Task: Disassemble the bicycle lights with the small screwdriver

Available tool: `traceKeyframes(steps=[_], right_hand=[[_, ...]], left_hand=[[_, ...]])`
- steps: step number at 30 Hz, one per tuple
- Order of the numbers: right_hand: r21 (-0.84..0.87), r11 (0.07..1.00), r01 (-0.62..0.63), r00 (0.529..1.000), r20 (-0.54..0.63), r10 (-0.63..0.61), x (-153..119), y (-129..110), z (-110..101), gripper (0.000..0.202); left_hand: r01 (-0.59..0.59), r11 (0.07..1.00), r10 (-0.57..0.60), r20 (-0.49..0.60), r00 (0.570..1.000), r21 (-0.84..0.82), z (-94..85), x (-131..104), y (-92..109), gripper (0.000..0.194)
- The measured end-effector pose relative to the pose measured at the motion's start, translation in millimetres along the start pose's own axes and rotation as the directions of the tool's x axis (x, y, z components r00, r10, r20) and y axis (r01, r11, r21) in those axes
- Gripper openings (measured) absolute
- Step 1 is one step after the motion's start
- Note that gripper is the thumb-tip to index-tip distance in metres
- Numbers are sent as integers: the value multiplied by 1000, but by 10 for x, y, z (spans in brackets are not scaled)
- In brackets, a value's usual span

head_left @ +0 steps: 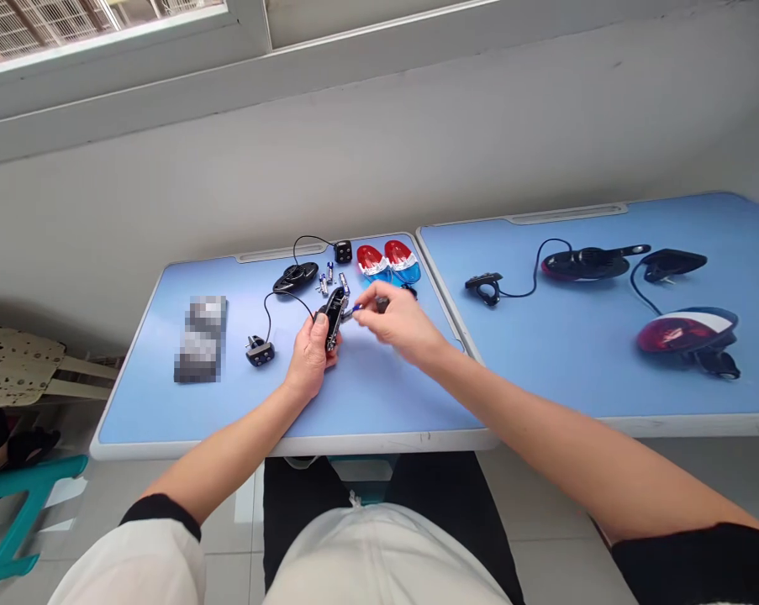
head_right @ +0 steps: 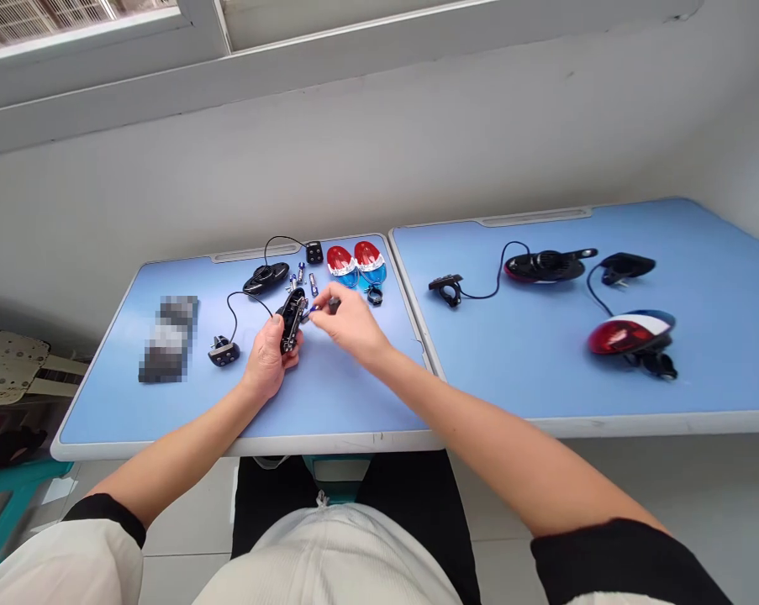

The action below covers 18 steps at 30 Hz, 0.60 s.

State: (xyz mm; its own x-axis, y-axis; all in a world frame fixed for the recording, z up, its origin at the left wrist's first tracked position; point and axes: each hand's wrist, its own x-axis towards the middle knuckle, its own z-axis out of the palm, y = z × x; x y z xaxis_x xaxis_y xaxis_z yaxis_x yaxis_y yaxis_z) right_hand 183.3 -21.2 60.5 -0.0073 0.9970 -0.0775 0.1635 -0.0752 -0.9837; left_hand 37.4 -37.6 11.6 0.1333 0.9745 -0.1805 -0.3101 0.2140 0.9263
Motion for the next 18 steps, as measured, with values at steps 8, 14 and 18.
traceKeyframes(steps=[8, 14, 18], right_hand=[[-875, 363, 320, 930, 217, -297, 602, 39, -112, 20], [-929, 86, 360, 921, 339, -191, 642, 281, -65, 34], [-920, 68, 386, 916, 373, -144, 615, 328, -49, 37]], left_hand=[[85, 981, -95, -49, 994, -173, -31, 36, 74, 46], [150, 956, -145, 39, 989, -253, -86, 79, 100, 45], [177, 960, -164, 75, 984, -216, -81, 82, 112, 45]])
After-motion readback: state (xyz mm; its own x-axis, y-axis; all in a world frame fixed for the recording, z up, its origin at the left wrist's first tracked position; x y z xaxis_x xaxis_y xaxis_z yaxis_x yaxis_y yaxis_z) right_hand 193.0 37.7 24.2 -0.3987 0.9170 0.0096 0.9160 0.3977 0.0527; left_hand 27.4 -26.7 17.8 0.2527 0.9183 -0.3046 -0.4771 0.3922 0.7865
